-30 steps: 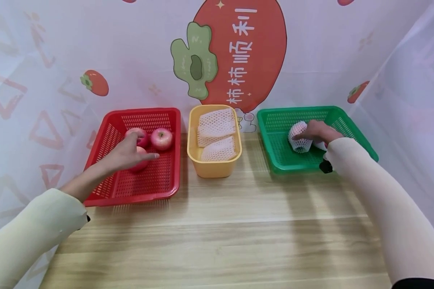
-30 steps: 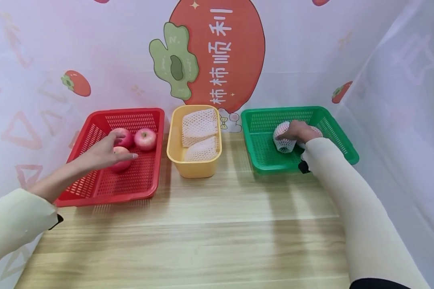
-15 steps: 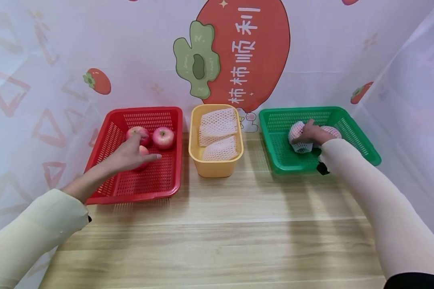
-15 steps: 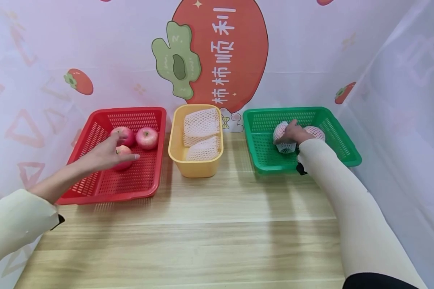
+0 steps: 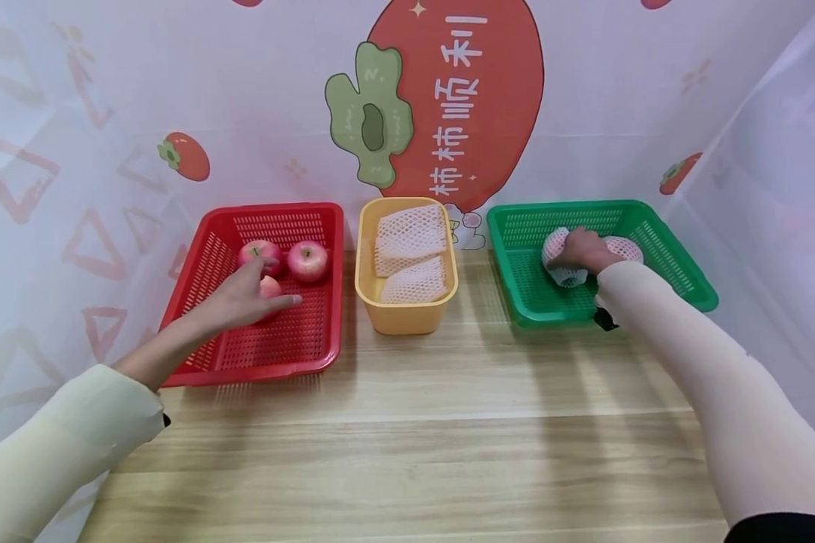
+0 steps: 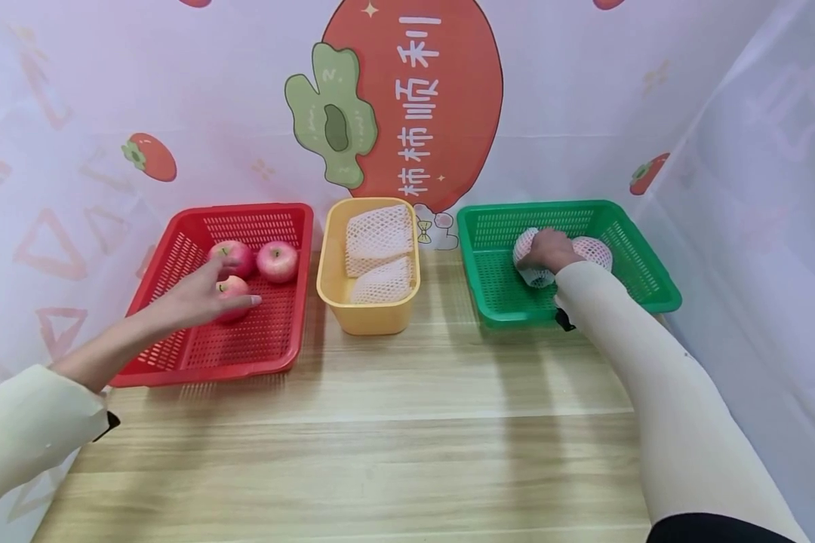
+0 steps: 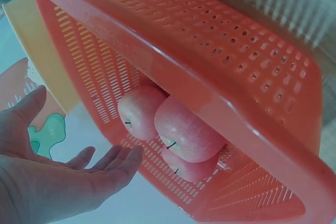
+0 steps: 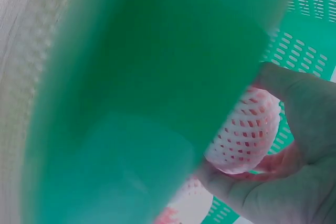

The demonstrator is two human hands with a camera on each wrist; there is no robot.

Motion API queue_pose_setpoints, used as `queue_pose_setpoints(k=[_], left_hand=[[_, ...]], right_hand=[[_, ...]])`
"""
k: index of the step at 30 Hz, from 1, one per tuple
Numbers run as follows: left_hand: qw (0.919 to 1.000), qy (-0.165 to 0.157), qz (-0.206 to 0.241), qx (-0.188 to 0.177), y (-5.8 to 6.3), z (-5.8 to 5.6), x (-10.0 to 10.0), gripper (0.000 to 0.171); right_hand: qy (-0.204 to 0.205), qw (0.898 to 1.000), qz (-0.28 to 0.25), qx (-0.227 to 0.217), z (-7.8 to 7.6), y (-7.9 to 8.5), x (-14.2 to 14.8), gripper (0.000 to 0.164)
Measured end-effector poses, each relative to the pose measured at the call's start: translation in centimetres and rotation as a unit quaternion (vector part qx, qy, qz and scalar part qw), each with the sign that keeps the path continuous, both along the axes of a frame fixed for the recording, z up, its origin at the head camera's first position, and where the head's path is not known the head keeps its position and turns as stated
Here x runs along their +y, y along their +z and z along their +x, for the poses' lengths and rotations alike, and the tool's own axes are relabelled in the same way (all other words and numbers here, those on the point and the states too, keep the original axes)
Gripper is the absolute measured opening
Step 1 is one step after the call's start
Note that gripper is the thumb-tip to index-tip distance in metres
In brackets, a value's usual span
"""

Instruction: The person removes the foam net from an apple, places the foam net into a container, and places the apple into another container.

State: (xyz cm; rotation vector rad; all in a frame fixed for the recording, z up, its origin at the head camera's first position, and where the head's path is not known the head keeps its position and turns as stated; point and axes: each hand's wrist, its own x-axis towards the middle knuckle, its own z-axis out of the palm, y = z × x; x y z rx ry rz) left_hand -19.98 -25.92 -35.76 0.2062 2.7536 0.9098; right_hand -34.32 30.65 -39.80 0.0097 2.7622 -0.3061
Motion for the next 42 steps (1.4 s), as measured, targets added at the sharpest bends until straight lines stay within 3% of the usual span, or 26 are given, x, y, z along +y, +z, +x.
queue_pose_setpoints(k=[6,17,30,36,42], left_hand=[[0.9999,0.004,-0.011,-0.007,0.1,0.1,-0.2,0.095],[0.9999,0.01,-0.012,-0.002,0.3,0.5,-0.5,0.094],[0.9993,0.003,0.001,0.037,1.0,1.4,0.4,0.085],[0.9988,-0.013,-0.004,0.047,1.4,2.0,1.7,0.079],[0.9984,-0.025,0.0,0.05,1.8,2.7,3.2,0.076]], right_hand=[[0.004,1.0,-0.025,0.014,-0.1,0.6,0.4,0.055],[0.013,0.998,-0.041,0.048,1.5,4.4,0.2,0.062],[0.032,0.994,-0.054,0.094,5.8,7.9,-0.6,0.078],[0.059,0.99,-0.08,0.103,8.1,7.8,-1.2,0.071],[0.085,0.986,-0.076,0.123,10.4,7.4,-1.9,0.075]])
